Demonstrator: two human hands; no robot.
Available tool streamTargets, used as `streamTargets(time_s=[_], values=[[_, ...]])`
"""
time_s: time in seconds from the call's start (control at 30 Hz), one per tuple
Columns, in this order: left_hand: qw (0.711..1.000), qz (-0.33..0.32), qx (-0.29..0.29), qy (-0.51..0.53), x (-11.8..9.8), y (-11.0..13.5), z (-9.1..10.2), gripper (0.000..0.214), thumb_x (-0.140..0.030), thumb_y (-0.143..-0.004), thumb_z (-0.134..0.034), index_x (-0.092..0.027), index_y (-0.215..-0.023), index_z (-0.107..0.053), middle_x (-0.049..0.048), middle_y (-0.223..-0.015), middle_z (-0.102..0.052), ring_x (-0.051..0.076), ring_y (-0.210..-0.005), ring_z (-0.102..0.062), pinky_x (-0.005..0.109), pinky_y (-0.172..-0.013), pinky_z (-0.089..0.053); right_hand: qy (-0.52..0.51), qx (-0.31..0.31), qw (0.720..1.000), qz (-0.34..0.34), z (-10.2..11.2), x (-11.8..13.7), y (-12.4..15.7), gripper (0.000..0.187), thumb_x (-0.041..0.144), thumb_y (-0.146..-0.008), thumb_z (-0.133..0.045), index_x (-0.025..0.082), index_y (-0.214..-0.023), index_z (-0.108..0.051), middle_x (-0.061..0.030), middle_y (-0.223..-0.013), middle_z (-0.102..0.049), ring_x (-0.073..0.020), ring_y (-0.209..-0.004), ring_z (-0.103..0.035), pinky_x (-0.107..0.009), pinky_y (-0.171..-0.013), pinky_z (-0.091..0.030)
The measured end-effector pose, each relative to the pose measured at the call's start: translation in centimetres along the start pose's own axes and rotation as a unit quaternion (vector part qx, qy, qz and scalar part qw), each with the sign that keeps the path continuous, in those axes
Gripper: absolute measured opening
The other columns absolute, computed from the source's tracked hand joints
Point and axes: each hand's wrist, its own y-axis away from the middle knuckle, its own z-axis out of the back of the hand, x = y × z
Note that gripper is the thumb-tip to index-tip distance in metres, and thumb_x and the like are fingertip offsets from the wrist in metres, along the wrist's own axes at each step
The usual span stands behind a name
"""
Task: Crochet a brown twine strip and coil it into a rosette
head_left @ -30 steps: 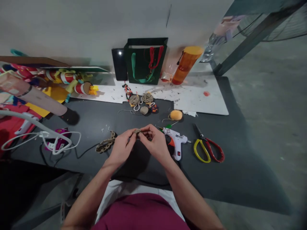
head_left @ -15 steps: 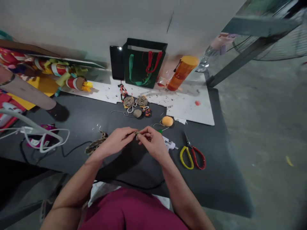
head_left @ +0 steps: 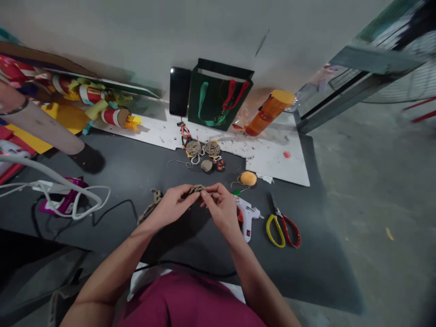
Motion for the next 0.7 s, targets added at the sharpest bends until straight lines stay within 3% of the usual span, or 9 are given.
streamTargets(time_s=[0.17, 0.4, 0.57, 0.7], values=[[0.998, -0.042, -0.047, -0.024, 0.6, 0.7, 0.7, 0.029, -0.032, -0.095, -0.039, -0.016, -0.088, -0.062, 0.0057, -0.085, -0.068, 0.017, -0.077, -0.059, 0.029, -0.073, -0.047, -0.032, -0.025, 0.999, 0.007, -2.4, 0.2, 0.0, 0.019, 0.039, -0.078, -0.063, 0.022, -0.076, -0.054, 0.0004, -0.062, -0.066, -0.0148, -0.053, -0.063, -0.026, -0.053, -0.051], [0.982, -0.068, -0.153, -0.086, 1.7, 0.9, 0.6, 0.026, -0.027, -0.097, -0.032, -0.019, -0.084, -0.053, 0.0052, -0.079, -0.062, 0.017, -0.072, -0.057, 0.029, -0.069, -0.045, -0.002, -0.085, 0.995, 0.05, -5.3, -0.3, -0.6, 0.017, 0.037, -0.08, -0.062, 0.021, -0.075, -0.058, -0.0018, -0.07, -0.067, -0.0155, -0.063, -0.065, -0.026, -0.059, -0.052], [0.977, -0.029, -0.199, -0.068, 3.0, 0.4, 1.6, 0.022, -0.024, -0.094, -0.033, -0.02, -0.078, -0.048, 0.0017, -0.071, -0.056, 0.015, -0.064, -0.052, 0.027, -0.062, -0.042, 0.021, -0.003, 0.998, 0.059, -5.5, -0.6, -1.9, 0.025, 0.043, -0.087, -0.055, 0.02, -0.079, -0.061, -0.0006, -0.061, -0.064, -0.014, -0.053, -0.06, -0.026, -0.054, -0.049], [0.982, 0.004, -0.178, -0.064, 3.2, 0.3, 2.2, 0.025, -0.026, -0.094, -0.034, -0.02, -0.072, -0.046, -0.0007, -0.066, -0.052, 0.014, -0.06, -0.048, 0.026, -0.058, -0.038, -0.026, -0.016, 0.998, 0.049, -5.3, -1.0, -2.8, 0.028, 0.047, -0.083, -0.059, 0.02, -0.087, -0.062, -0.0004, -0.062, -0.063, -0.0143, -0.056, -0.06, -0.026, -0.055, -0.05]])
